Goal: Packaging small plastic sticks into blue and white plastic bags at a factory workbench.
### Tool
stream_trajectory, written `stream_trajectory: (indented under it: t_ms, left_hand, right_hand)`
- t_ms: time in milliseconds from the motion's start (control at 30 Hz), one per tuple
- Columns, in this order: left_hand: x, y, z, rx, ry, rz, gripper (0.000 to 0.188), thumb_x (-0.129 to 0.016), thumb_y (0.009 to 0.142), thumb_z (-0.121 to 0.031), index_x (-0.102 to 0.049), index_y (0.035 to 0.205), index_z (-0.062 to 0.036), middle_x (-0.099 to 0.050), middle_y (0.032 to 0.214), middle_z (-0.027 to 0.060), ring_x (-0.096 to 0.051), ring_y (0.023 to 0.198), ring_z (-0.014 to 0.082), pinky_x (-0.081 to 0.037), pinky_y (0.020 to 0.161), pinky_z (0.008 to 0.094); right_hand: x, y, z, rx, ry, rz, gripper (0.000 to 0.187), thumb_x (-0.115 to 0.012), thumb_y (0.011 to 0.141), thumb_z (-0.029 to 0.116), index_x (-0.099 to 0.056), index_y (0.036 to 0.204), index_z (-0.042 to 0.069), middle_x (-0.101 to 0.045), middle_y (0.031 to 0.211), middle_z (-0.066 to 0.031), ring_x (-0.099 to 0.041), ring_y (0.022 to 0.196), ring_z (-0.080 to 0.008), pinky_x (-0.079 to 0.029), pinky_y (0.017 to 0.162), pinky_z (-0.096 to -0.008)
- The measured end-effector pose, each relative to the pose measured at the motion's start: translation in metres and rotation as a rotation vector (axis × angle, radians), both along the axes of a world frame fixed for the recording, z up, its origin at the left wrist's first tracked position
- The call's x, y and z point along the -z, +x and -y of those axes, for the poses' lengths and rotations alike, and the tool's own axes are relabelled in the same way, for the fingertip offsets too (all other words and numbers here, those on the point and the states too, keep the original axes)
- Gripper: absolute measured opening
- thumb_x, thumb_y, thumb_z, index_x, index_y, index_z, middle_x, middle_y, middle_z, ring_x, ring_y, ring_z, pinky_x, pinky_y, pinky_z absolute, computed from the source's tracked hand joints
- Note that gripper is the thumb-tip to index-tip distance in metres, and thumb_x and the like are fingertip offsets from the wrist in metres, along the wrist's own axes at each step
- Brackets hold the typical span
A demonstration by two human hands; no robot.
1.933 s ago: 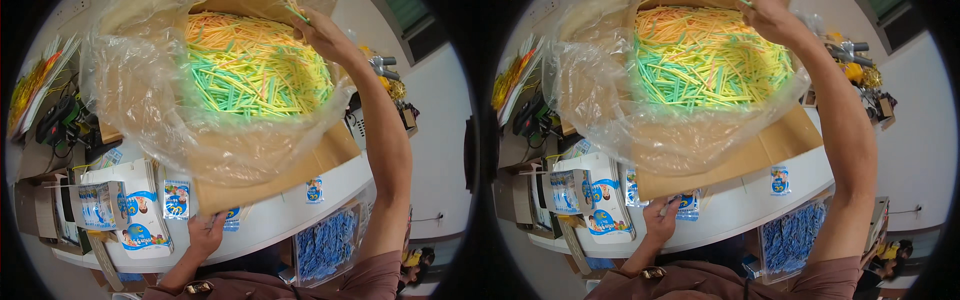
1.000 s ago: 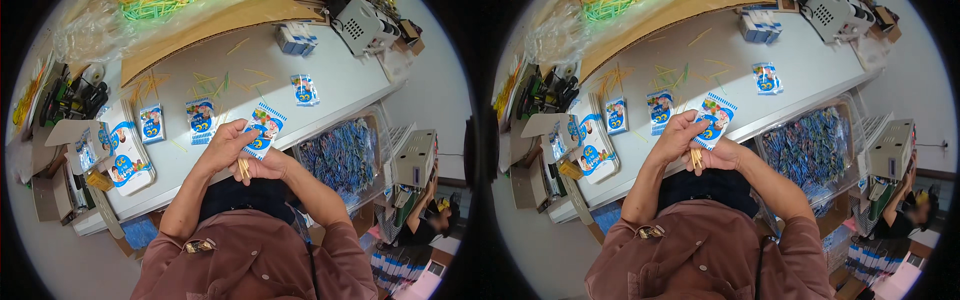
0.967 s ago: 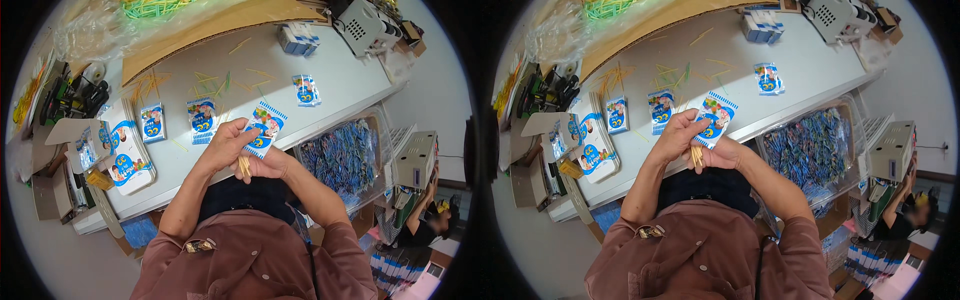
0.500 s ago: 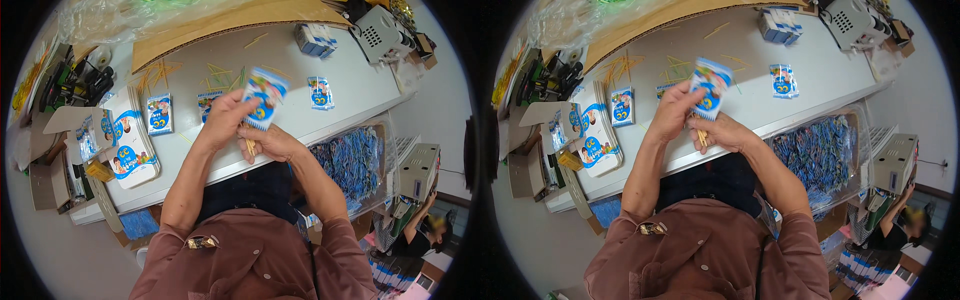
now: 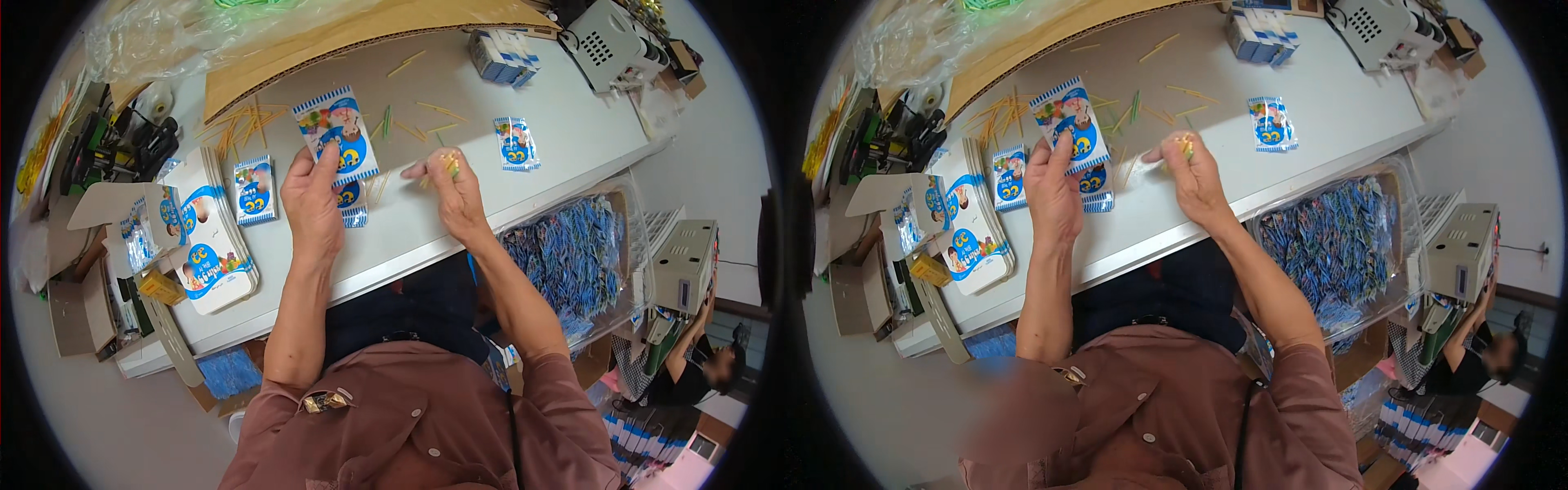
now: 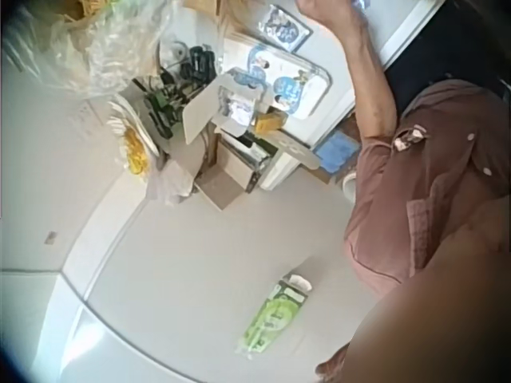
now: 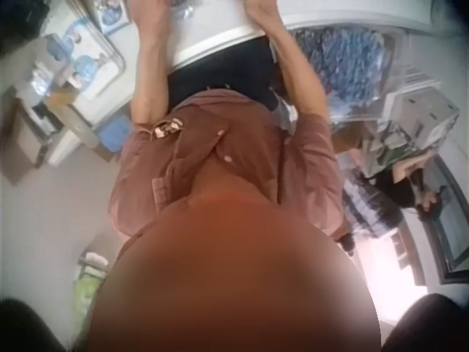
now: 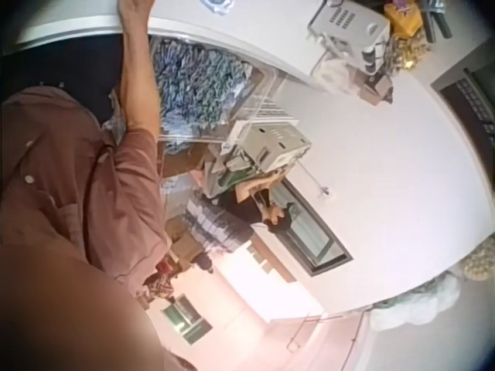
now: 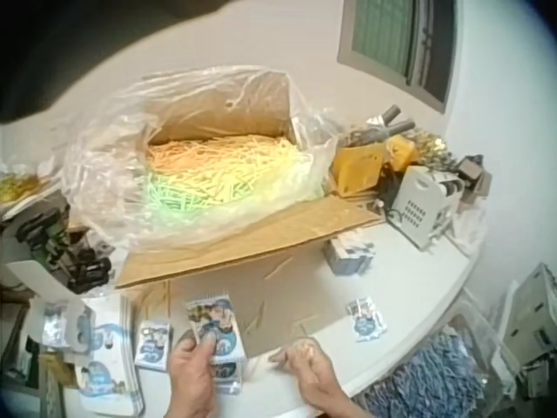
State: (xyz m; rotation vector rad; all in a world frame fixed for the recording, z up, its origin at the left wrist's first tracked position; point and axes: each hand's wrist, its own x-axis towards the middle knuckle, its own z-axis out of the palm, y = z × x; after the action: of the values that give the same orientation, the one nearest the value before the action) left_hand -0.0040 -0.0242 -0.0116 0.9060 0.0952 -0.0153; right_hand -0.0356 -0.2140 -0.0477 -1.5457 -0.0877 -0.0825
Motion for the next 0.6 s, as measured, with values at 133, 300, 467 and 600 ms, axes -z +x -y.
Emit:
stream_trajectory:
  t_ms: [133,300,467,600]
  left_hand:
    - [0.002,-0.011,-0.006,0.026,-0.045,-0.099,0.023,-0.066,0.094,-0.015,-0.062,0.111,0.0009,-0.07,0.103,0.0083,-0.069,0.088,0.0112,-0.057,0.074,0.0251]
    - [0.004,-0.016,-0.008,0.056,-0.014,-0.152,0.027,-0.067,0.093,-0.015,-0.06,0.114,0.0007,-0.071,0.102,0.0086,-0.07,0.082,0.0107,-0.059,0.067,0.0244]
    - [0.0,-0.017,-0.005,0.114,0.111,-0.213,0.028,-0.071,0.091,-0.017,-0.066,0.109,0.0031,-0.072,0.094,0.008,-0.069,0.078,0.0099,-0.056,0.068,0.0223]
    - [0.007,-0.023,-0.007,0.16,0.276,-0.17,0.024,-0.071,0.09,-0.016,-0.07,0.104,0.0042,-0.073,0.091,0.0076,-0.067,0.077,0.0085,-0.053,0.069,0.0212]
  right_hand:
    - [0.024,-0.003,0.003,0.081,-0.216,0.019,0.02,-0.047,0.104,0.019,-0.05,0.109,0.0,-0.067,0.097,-0.0119,-0.063,0.093,-0.0172,-0.047,0.091,-0.0312]
    - [0.018,-0.005,0.003,0.045,-0.295,-0.013,0.021,-0.048,0.103,0.018,-0.051,0.112,0.0,-0.068,0.1,-0.0124,-0.063,0.096,-0.0178,-0.047,0.093,-0.0308]
    - [0.02,-0.004,0.005,0.044,-0.237,-0.047,0.02,-0.048,0.103,0.018,-0.052,0.111,0.0,-0.068,0.102,-0.0133,-0.064,0.1,-0.0203,-0.047,0.095,-0.032]
    - [0.022,0.002,0.014,0.2,0.282,-0.183,0.017,-0.049,0.103,0.017,-0.054,0.107,0.001,-0.068,0.102,-0.0138,-0.064,0.105,-0.0252,-0.046,0.101,-0.0376]
